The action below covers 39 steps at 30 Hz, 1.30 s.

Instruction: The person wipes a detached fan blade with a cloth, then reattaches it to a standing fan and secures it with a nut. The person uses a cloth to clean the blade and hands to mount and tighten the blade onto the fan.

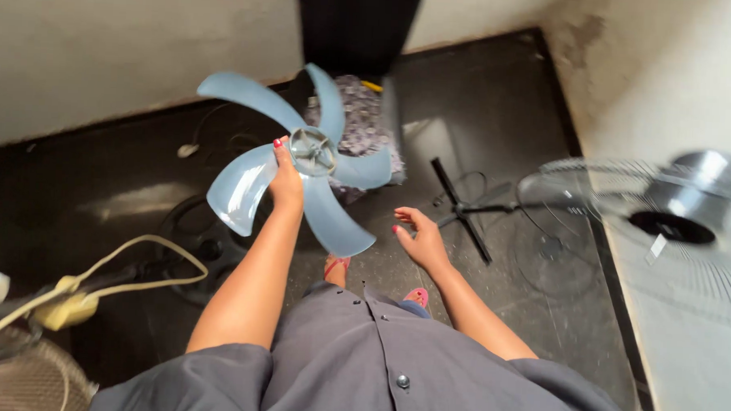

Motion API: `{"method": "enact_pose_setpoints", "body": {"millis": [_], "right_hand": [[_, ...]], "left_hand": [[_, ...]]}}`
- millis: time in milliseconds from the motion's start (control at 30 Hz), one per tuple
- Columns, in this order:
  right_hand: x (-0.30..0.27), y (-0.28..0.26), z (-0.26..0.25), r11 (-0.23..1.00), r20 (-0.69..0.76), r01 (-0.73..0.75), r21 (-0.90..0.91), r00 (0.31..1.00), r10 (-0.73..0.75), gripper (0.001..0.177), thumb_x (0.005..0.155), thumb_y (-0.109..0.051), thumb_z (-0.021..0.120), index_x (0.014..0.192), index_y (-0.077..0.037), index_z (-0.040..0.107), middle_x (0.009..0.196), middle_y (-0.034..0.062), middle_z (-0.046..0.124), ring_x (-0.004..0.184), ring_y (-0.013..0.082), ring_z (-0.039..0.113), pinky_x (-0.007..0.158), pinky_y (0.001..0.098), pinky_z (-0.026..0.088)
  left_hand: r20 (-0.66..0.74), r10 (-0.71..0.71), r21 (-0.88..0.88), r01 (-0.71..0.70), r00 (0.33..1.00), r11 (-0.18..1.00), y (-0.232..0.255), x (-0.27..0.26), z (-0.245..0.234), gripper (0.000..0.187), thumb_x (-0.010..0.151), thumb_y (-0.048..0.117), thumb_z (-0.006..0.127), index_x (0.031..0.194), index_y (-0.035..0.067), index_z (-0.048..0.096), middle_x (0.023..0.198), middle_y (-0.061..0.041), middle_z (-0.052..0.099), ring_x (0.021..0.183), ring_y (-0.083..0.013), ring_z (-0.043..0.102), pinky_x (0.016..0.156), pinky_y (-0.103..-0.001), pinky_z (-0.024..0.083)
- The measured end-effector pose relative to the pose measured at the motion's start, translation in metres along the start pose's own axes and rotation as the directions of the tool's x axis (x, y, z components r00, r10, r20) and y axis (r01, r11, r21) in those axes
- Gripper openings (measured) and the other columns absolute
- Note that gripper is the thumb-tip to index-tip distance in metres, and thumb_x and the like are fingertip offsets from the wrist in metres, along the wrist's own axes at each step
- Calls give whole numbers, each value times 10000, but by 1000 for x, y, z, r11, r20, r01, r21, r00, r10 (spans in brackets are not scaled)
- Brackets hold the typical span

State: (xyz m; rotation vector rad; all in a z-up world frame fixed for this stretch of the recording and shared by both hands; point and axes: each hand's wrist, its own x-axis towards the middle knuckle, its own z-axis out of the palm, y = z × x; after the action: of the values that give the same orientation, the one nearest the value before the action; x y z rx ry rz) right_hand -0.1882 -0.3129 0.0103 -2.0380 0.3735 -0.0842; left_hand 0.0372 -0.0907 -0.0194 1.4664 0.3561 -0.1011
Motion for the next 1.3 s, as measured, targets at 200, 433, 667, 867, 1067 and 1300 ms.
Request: {"method": "enact_pose_setpoints", "body": {"millis": [200,433,667,867,1067,1300], "right_hand": [[-64,-50,-48,949,-34,277,-150,958,-285,731,741,-105,825,1397,-45,508,1410,209,547,1270,380,544,1012,413,474],[-154,-10,-109,971,-373,233,-59,897,-238,430,763,111,590,1123,-52,759,1109,141,778,1024,277,751,926,333,566],[-263,39,-252,954,-479,-55,295,855,197,146,1036,-55,597,1036,-19,738,793,63,706,692,141,688,620,287,555],[-336,48,-351,877,-405,-79,474,865,297,239,995,-237,696,1053,-11,749,730,61,671,623,142,619,580,284,516],[-379,48,-392,802,-368,-120,584,842,395,312,960,-311,746,1024,-6,754,708,36,635,614,134,573,566,271,477],[-395,48,-400,879,-410,53,473,897,166,237,987,-229,724,1035,3,745,762,53,664,677,141,610,627,275,510]], "left_hand": [[-58,-36,130,43,998,991,-58,-52,80,571,1041,500,473,1276,12,655,1314,-142,679,1179,-279,616,1039,-368,439],[339,-259,354,132,905,926,-83,-169,113,672,1060,579,479,1159,-56,672,992,-142,678,906,-245,635,836,-376,478],[795,-3,198,-256,607,946,-60,-315,137,412,1004,374,628,1170,-1,673,784,-18,672,708,-101,653,679,-256,516],[857,77,101,-312,510,945,-59,-402,152,290,967,144,698,1229,23,718,776,0,662,715,-54,598,676,-234,491],[878,94,32,-252,470,967,-46,-457,155,365,921,82,751,1285,63,720,798,14,586,686,-59,498,639,-240,433],[875,166,148,-578,455,802,-29,-481,152,571,799,198,851,1275,63,566,759,-26,671,604,-137,565,619,-291,476]]}}
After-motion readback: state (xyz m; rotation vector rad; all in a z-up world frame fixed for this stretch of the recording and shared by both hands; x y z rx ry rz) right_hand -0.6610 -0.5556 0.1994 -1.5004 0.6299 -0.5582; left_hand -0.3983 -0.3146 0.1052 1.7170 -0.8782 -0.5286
